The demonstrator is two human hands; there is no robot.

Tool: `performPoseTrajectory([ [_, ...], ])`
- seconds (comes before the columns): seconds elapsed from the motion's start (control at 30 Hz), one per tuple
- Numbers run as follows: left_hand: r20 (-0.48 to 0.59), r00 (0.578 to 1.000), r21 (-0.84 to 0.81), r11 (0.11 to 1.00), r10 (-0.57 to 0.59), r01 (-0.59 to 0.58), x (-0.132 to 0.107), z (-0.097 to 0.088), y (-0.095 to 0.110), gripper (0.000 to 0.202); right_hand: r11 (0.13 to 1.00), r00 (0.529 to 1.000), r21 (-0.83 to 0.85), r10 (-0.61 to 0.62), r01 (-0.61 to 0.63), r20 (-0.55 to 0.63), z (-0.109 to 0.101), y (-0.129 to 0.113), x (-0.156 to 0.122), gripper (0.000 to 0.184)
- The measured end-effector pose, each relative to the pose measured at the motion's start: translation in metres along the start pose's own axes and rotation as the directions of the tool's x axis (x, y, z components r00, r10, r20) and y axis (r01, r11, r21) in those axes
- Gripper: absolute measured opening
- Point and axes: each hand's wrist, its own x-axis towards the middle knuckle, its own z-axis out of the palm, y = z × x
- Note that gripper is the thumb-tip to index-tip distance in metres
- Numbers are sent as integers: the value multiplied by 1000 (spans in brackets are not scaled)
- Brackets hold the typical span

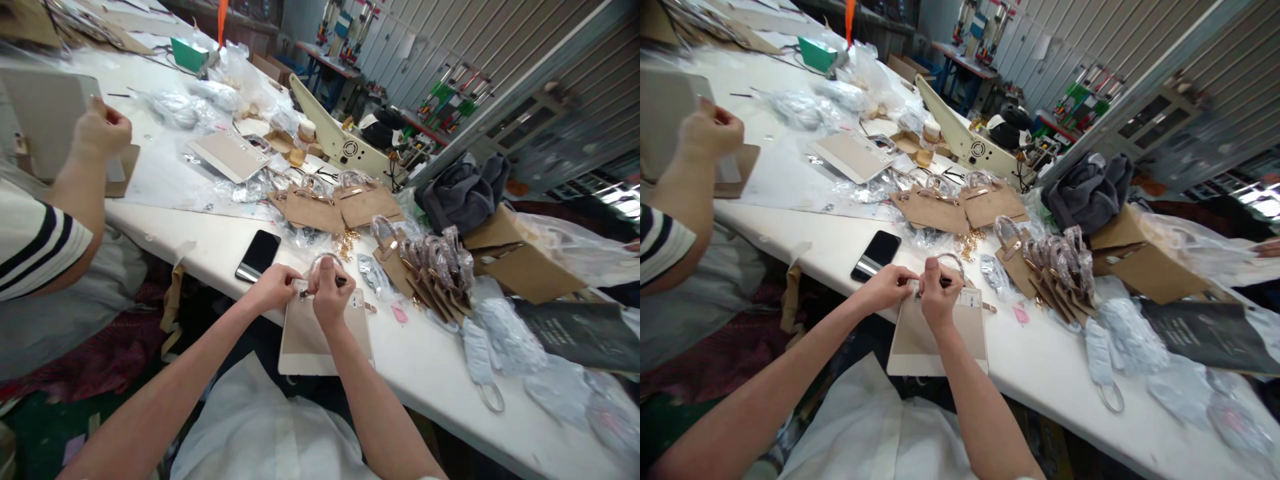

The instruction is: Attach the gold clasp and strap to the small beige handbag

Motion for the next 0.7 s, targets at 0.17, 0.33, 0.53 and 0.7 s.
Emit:
performPoseTrajectory([
  [0.17, 65, 997, -97, 994, -35, 42, -4, -2, 6, 33, 999, 998, -38, -35, 37, 46, -2, -2, -1, 67],
  [0.33, 0, 998, -101, 993, -61, 61, -9, 4, 9, 32, 998, 997, 24, -60, 59, 40, -5, -1, 1, 65],
  [0.53, -71, 994, -146, 987, -84, 73, -9, 12, 11, 27, 994, 998, 87, -62, 61, 11, -3, 0, 4, 64],
  [0.7, -98, 992, -115, 991, -79, 68, -8, 13, 8, 30, 989, 989, -66, -127, 132, 75, -4, 1, -3, 63],
])
